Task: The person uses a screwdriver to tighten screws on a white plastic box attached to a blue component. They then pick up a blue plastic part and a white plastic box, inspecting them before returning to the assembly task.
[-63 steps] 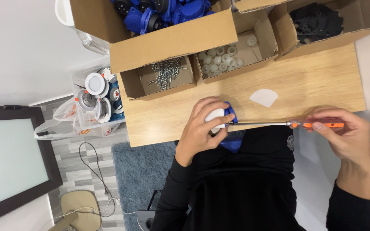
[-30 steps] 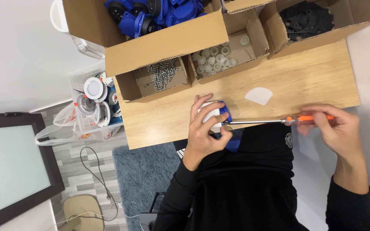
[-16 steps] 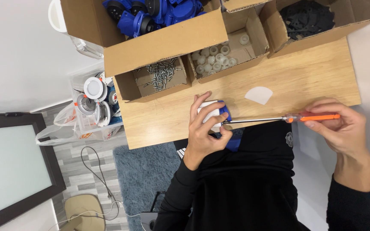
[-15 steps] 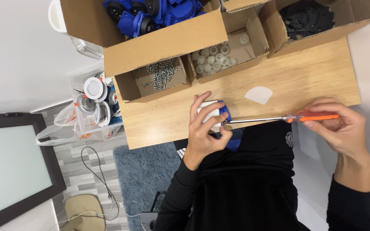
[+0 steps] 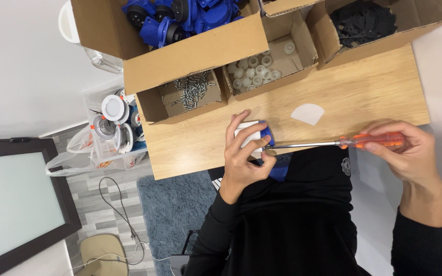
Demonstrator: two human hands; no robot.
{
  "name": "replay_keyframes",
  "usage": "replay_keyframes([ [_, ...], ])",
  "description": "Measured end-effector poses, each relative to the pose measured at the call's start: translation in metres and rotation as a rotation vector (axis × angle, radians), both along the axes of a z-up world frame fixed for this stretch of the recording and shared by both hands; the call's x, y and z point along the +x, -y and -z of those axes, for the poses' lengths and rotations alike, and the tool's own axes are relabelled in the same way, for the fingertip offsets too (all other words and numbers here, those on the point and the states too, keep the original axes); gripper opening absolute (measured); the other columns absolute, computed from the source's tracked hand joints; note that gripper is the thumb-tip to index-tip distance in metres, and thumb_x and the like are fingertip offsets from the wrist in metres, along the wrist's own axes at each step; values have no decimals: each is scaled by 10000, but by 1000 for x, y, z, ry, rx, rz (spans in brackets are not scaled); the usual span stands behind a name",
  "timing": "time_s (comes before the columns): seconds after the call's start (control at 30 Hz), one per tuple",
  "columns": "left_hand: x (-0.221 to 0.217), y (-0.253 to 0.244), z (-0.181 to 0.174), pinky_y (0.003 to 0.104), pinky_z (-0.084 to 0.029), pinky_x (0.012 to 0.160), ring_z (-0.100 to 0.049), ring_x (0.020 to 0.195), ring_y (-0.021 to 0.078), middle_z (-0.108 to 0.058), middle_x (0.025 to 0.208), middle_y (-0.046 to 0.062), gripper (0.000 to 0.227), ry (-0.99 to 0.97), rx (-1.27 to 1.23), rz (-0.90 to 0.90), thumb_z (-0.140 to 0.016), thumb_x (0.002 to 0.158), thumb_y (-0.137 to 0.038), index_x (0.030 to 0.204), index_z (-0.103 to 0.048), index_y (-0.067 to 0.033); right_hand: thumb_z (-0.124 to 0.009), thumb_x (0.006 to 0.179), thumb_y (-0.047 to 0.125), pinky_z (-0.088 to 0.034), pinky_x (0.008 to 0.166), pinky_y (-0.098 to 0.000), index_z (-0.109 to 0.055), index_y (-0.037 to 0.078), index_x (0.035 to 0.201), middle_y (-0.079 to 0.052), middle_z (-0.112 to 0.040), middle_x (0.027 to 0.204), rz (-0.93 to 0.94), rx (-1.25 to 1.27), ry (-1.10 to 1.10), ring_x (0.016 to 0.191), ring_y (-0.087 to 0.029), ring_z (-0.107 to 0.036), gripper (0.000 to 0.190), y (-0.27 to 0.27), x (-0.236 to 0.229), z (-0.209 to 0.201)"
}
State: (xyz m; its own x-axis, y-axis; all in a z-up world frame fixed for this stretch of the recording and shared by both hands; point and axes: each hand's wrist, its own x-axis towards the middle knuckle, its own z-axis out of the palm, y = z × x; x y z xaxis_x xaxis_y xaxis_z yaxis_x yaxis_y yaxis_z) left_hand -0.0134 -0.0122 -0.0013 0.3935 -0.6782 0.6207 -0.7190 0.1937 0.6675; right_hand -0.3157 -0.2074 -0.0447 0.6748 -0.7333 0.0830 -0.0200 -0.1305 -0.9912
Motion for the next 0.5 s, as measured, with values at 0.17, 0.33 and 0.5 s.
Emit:
replay_keyframes([
  [0.17, 0, 1, 0, 742, -453, 1247, -588, 1395, 494, -740, 1213, 105, 191, 1, -5, -7, -618, 750, 20, 901, -711, -52, -780, 872, -138, -750, 1033, -372, -677, -25, 1154, -197, -714, 1191, -21, 20, 32, 1168, -319, -780, 320, -3, -1, -3],
  [0.33, 0, 1, 1, 735, -459, 1241, -592, 1385, 488, -742, 1206, 112, 193, -2, -17, 1, -618, 746, 24, 900, -706, -52, -694, 1027, 2, -593, 773, -316, -704, -107, 1224, -234, -711, 1031, 55, 18, -213, 862, -282, -688, 225, -12, 16, -25],
  [0.5, 1, 1, 3, 729, -453, 1252, -597, 1380, 480, -744, 1204, 109, 200, -3, -26, 0, -625, 731, 22, 894, -707, -59, -714, 1024, -60, -632, 719, -336, -693, -124, 1146, -251, -734, 912, 72, 67, -111, 677, -268, -709, 140, -6, 8, -10],
])
